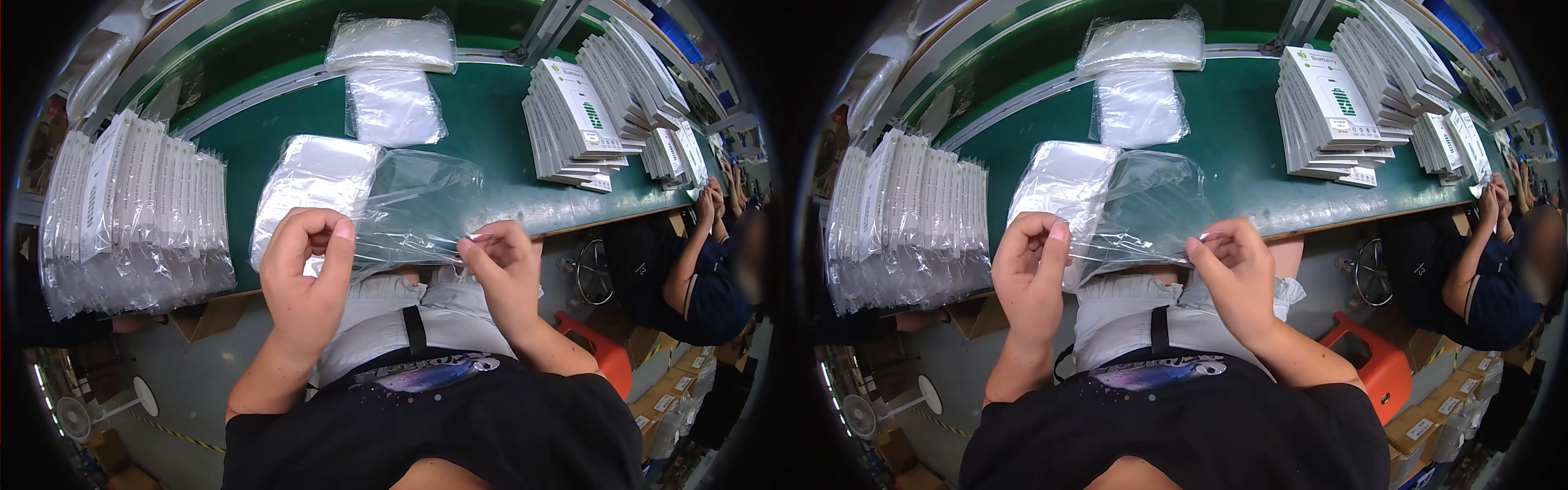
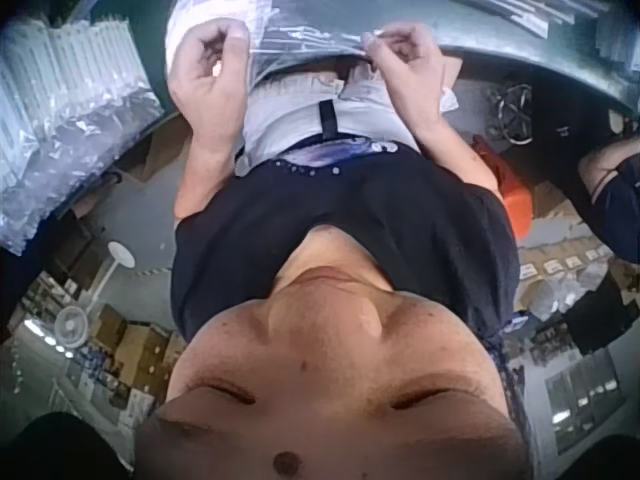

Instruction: Packing individual battery products into plastic bags and then into larger groups.

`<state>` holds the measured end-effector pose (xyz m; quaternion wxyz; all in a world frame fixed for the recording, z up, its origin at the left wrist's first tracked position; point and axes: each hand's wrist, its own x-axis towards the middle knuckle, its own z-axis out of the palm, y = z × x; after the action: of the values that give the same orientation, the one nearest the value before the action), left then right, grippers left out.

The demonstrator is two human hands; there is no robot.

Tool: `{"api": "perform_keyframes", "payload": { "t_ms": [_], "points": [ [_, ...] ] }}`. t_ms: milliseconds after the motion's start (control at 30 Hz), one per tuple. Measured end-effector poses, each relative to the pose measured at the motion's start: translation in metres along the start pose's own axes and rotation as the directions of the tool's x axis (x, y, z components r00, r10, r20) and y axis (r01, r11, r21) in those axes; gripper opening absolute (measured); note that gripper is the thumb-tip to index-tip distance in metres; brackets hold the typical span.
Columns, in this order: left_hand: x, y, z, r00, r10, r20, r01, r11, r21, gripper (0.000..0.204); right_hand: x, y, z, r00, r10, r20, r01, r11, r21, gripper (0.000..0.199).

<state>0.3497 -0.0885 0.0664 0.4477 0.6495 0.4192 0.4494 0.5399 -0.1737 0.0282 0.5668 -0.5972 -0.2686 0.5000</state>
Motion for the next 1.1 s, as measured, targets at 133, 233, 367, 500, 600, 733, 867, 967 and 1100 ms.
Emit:
{"api": "perform_keyframes", "payload": {
  "t_ms": [133,233,367,500,600,733,867,967,1100],
  "points": [
    [-0.009,0.004,0.003,0.972,0.227,-0.054,-0.219,0.968,0.124,0.002,-0.012,-0.016,0.013,0.644,-0.753,-0.137,0.628,0.622,-0.467,0.026],
    [-0.012,0.012,0.003,0.938,0.345,0.044,-0.345,0.907,0.241,0.002,-0.003,-0.035,0.012,0.302,-0.864,0.403,0.898,0.117,-0.423,0.025],
    [-0.016,0.016,-0.010,0.910,0.391,0.135,-0.414,0.864,0.286,0.012,0.028,-0.032,0.031,0.689,-0.284,0.667,0.671,0.599,-0.437,0.021],
    [-0.004,-0.014,-0.047,0.956,0.261,-0.133,-0.126,0.778,0.616,0.029,0.039,-0.012,0.041,0.788,0.197,0.583,-0.207,0.977,-0.050,0.024],
    [-0.012,-0.043,-0.066,0.973,0.165,-0.164,0.005,0.692,0.722,0.028,0.042,0.017,0.061,0.755,0.229,0.614,-0.335,0.940,0.061,0.032],
    [-0.014,-0.037,-0.060,0.977,-0.143,-0.159,0.202,0.862,0.465,0.027,0.029,-0.009,0.082,0.744,0.407,0.530,-0.312,0.913,-0.263,0.043],
    [-0.024,-0.022,-0.055,0.949,-0.315,-0.020,0.313,0.948,-0.056,0.018,0.010,0.004,0.083,0.819,0.255,0.514,-0.371,0.919,0.134,0.048],
    [-0.028,-0.016,-0.063,0.973,-0.231,-0.012,0.223,0.948,-0.229,0.020,0.004,0.008,0.077,0.814,0.253,0.522,-0.406,0.892,0.201,0.050],
    [-0.026,-0.016,-0.074,0.956,-0.288,-0.065,0.242,0.891,-0.383,0.029,0.006,0.025,0.056,0.793,0.201,0.574,-0.419,0.865,0.276,0.052]
  ]
}}
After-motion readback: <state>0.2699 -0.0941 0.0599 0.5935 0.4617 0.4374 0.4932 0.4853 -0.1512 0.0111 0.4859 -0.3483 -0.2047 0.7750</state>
